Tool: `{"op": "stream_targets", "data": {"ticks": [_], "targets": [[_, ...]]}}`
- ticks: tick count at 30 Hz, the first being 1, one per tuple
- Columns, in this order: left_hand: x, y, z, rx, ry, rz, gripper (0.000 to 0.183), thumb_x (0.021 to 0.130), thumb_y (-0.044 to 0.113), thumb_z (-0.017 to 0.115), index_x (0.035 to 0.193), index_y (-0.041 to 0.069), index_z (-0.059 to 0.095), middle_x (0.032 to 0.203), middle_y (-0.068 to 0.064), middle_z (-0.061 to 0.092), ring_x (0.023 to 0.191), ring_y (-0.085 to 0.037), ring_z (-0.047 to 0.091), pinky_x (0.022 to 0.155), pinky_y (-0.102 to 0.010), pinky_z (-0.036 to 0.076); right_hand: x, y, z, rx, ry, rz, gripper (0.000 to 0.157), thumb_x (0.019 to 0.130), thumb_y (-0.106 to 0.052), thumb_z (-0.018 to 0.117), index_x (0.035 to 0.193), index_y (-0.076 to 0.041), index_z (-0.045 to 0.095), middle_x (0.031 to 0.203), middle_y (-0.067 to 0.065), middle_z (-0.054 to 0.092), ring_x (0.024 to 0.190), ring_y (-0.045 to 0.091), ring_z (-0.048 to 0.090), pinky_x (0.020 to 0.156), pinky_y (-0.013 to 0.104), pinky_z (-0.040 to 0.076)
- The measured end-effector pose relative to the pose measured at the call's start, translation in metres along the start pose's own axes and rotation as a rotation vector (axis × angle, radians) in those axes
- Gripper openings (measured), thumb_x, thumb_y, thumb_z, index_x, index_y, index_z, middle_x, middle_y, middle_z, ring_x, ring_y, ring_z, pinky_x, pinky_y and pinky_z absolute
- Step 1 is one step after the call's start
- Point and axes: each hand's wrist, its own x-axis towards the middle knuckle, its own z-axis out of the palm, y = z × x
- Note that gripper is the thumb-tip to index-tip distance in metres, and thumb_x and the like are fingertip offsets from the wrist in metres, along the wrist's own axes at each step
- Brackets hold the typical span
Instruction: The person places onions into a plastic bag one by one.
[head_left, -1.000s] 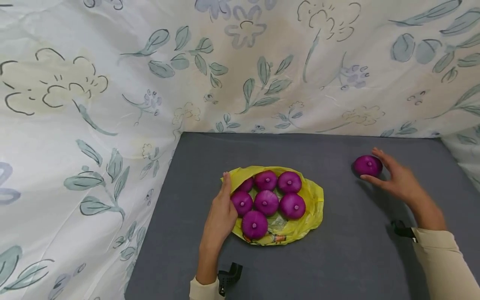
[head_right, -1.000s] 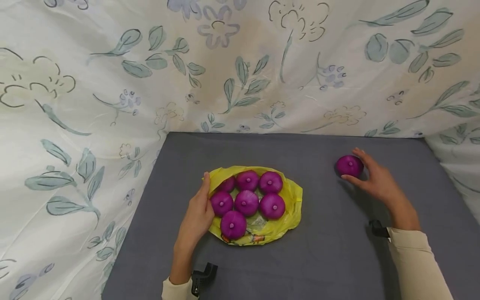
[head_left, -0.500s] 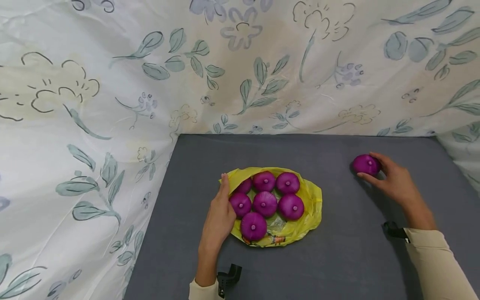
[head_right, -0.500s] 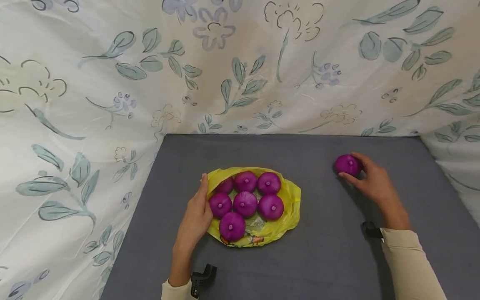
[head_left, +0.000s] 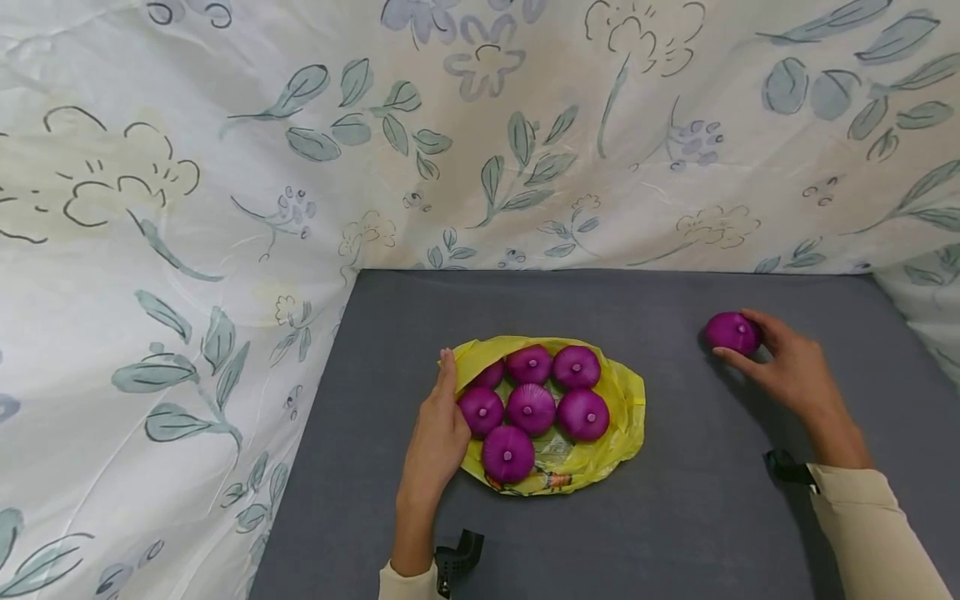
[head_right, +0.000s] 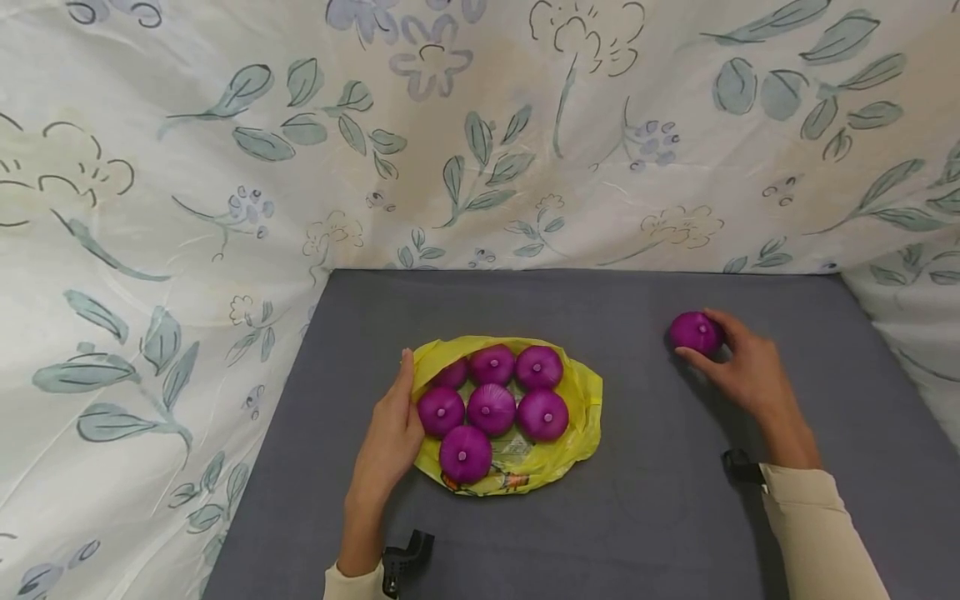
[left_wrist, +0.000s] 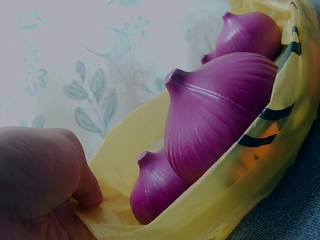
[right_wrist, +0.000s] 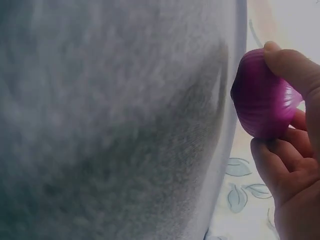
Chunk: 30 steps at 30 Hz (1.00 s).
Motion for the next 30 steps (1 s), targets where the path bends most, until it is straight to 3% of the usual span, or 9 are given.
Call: {"op": "stream_targets", "data": {"ticks": [4,6,14,20,23,26,27,30], "targets": [[0.000,0.000,0.000,-0.002,-0.005,-0.006,0.078,0.103,-0.007,0.046,0.171,0.015,0.014,0.173,-0.010,0.027,0.072,-0.022,0.048,0.055,-0.029,0.036,-0.005,-0.006,0.000,0.012,0.029,0.005,0.085,0.088,-0.035,0.089,0.154,0.002,0.050,0.146,0.038,0.053,0.124,0.062,0.056,0.092,0.070,0.048],[0.000,0.001,0.000,-0.002,-0.008,-0.011,0.078,0.103,-0.007,0.046,0.171,0.015,0.013,0.173,-0.010,0.027,0.065,-0.021,0.040,0.053,-0.029,0.034,-0.007,-0.009,0.000,0.017,0.036,0.001,0.085,0.088,-0.035,0.089,0.154,0.001,0.051,0.146,0.038,0.053,0.124,0.062,0.056,0.092,0.070,0.048],[0.000,-0.001,0.001,-0.001,0.002,-0.007,0.079,0.102,-0.009,0.048,0.170,0.013,0.015,0.173,-0.012,0.027,0.081,-0.026,0.052,0.058,-0.030,0.039,-0.013,-0.020,0.001,0.021,0.050,-0.035,0.083,0.086,-0.031,0.090,0.154,0.000,0.052,0.147,0.038,0.053,0.123,0.063,0.056,0.091,0.071,0.048],[0.001,-0.001,0.001,-0.011,-0.013,-0.028,0.080,0.103,-0.007,0.048,0.171,0.017,0.013,0.173,-0.007,0.025,0.063,-0.016,0.035,0.054,-0.029,0.035,-0.018,-0.028,-0.002,0.030,0.062,-0.059,0.084,0.085,-0.030,0.091,0.155,-0.004,0.053,0.147,0.036,0.054,0.122,0.061,0.058,0.089,0.067,0.048],[0.002,-0.001,0.002,-0.009,-0.014,-0.028,0.081,0.103,-0.007,0.049,0.171,0.018,0.013,0.173,-0.007,0.026,0.058,-0.013,0.030,0.051,-0.028,0.033,-0.021,-0.033,-0.003,0.047,0.064,-0.080,0.084,0.084,-0.029,0.093,0.155,-0.008,0.054,0.148,0.034,0.055,0.122,0.060,0.059,0.097,0.032,0.054],[0.003,-0.001,0.002,-0.010,-0.011,-0.016,0.081,0.102,-0.008,0.049,0.171,0.016,0.013,0.173,-0.010,0.026,0.058,-0.012,0.029,0.051,-0.027,0.033,-0.023,-0.037,-0.003,0.072,0.064,-0.108,0.084,0.082,-0.024,0.094,0.155,-0.010,0.055,0.148,0.033,0.056,0.121,0.060,0.060,0.089,0.000,0.036],[0.003,-0.001,0.002,-0.011,-0.010,-0.013,0.081,0.102,-0.008,0.049,0.171,0.016,0.013,0.173,-0.011,0.026,0.058,-0.012,0.029,0.051,-0.028,0.033,-0.024,-0.039,-0.003,0.083,0.064,-0.118,0.084,0.081,-0.023,0.095,0.155,-0.011,0.056,0.148,0.032,0.056,0.121,0.060,0.060,0.085,-0.004,0.028],[0.003,-0.001,0.002,-0.014,-0.014,-0.011,0.081,0.102,-0.009,0.048,0.171,0.016,0.013,0.173,-0.012,0.026,0.055,-0.011,0.027,0.051,-0.028,0.032,-0.026,-0.044,-0.002,0.108,0.065,-0.149,0.086,0.078,-0.017,0.097,0.154,-0.012,0.057,0.147,0.031,0.058,0.119,0.059,0.062,0.085,-0.005,0.029]]}}
